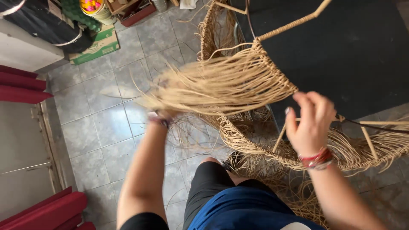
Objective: Weave straw strands onto a circular furniture frame
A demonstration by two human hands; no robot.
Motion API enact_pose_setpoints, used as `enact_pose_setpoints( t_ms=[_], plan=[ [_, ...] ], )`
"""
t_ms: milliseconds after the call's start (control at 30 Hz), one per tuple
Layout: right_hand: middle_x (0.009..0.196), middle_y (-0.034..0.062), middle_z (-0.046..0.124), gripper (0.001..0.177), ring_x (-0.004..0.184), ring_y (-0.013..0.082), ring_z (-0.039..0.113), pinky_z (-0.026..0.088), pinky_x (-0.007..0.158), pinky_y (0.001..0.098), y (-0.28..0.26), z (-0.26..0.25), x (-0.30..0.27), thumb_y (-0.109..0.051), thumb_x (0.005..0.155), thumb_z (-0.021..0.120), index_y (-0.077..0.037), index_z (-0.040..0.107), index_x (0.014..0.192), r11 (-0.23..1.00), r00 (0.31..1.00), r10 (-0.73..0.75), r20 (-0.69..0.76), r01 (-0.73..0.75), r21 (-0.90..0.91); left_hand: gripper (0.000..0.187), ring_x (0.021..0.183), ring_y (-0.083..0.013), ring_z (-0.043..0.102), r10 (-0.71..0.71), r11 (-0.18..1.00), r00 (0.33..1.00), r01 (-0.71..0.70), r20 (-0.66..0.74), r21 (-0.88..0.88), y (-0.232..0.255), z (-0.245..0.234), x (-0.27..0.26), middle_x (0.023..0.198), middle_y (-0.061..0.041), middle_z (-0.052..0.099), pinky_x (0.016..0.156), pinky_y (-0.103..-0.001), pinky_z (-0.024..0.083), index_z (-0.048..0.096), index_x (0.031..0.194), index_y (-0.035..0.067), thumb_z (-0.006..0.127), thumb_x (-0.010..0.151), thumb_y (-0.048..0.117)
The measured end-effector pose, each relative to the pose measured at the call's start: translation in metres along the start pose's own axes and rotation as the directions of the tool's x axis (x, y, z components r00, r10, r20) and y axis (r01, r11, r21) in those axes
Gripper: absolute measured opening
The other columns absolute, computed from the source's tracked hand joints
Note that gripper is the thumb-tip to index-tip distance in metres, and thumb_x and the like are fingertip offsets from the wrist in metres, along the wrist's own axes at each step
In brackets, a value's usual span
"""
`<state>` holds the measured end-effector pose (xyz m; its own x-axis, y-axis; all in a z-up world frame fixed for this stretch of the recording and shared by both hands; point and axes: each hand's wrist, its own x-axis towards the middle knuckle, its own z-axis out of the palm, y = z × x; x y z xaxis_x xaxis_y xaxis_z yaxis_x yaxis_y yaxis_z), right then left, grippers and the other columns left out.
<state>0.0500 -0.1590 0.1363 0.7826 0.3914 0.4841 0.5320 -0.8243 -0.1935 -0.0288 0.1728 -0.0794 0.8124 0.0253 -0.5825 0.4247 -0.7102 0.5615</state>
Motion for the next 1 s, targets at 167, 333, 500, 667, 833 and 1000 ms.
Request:
enact_pose_setpoints(
  t_ms=[167, 333, 500, 667, 833, 1000],
  plan=[
    [0.135, 0.0142, 0.052, 0.041, 0.133, 0.0396, 0.049, 0.044, 0.105, 0.0496, -0.039, 0.067, -0.058, -0.021, 0.093, 0.071, -0.006, 0.063, 0.13, 0.894, 0.992, 0.117, 0.054, -0.129, 0.43, 0.068, 0.13, -0.013, 0.057, -0.069, 0.996, 0.997, 0.066, 0.047, 0.063, -0.045, -0.001, 0.011, 0.134, 0.013, 0.065, 0.109, -0.036, 0.047, 0.06, 0.128, 0.048, 0.044, 0.079, 0.093],
    [0.15, 0.0284, 0.041, 0.089, 0.144, 0.0456, 0.034, 0.035, 0.112, 0.0598, -0.03, 0.16, -0.085, -0.025, 0.08, 0.085, -0.002, 0.039, 0.152, 0.472, 0.795, 0.447, 0.411, -0.6, 0.646, 0.033, 0.086, -0.0125, 0.073, 0.183, 0.975, 0.981, -0.174, -0.055, 0.138, -0.015, 0.03, 0.01, 0.083, 0.018, 0.073, 0.075, -0.027, 0.059, 0.072, 0.089, 0.049, 0.062, 0.076, 0.078],
    [0.158, 0.0124, 0.04, 0.107, 0.145, 0.0222, 0.035, 0.027, 0.12, 0.0458, -0.065, 0.184, -0.066, -0.036, 0.072, 0.09, -0.012, 0.028, 0.156, 0.08, 0.755, 0.492, 0.433, -0.535, 0.841, 0.043, 0.091, -0.0301, 0.072, 0.456, 0.752, 0.611, -0.654, -0.648, -0.087, 0.069, -0.099, 0.027, 0.094, -0.004, 0.072, 0.08, -0.042, 0.061, 0.074, 0.108, 0.023, 0.09, 0.069, 0.031],
    [0.166, 0.0163, 0.026, 0.102, 0.153, 0.0328, 0.024, 0.015, 0.124, 0.0578, -0.111, 0.193, -0.048, -0.048, 0.081, 0.079, -0.017, 0.023, 0.161, 0.002, 0.674, 0.594, 0.44, -0.548, 0.836, 0.123, 0.15, -0.0577, 0.009, 0.631, 0.697, 0.741, -0.671, -0.23, -0.252, 0.111, -0.129, 0.096, 0.17, -0.015, 0.017, 0.116, -0.079, 0.0, 0.011, 0.167, 0.028, 0.077, 0.075, 0.076],
    [0.156, 0.0185, 0.039, 0.095, 0.142, 0.0342, 0.037, 0.024, 0.119, 0.06, -0.125, 0.225, -0.032, -0.034, 0.079, 0.084, -0.012, 0.033, 0.155, -0.018, 0.643, 0.66, 0.389, -0.504, 0.864, 0.098, 0.124, -0.0552, 0.054, 0.669, 0.709, 0.744, -0.631, 0.015, -0.314, 0.089, -0.088, 0.087, 0.15, -0.023, 0.04, 0.109, -0.067, 0.043, 0.025, 0.16, 0.023, 0.06, 0.085, 0.074],
    [0.143, 0.0214, 0.056, 0.086, 0.129, 0.0361, 0.054, 0.036, 0.112, 0.0629, -0.154, 0.269, -0.046, -0.016, 0.076, 0.09, -0.005, 0.045, 0.149, -0.049, 0.624, 0.689, 0.369, -0.468, 0.882, 0.092, 0.137, -0.0643, 0.031, 0.651, 0.688, 0.756, -0.554, 0.063, -0.468, 0.052, -0.081, 0.053, 0.152, -0.029, 0.024, 0.111, -0.074, 0.031, 0.016, 0.165, 0.018, 0.034, 0.095, 0.076]
  ],
)
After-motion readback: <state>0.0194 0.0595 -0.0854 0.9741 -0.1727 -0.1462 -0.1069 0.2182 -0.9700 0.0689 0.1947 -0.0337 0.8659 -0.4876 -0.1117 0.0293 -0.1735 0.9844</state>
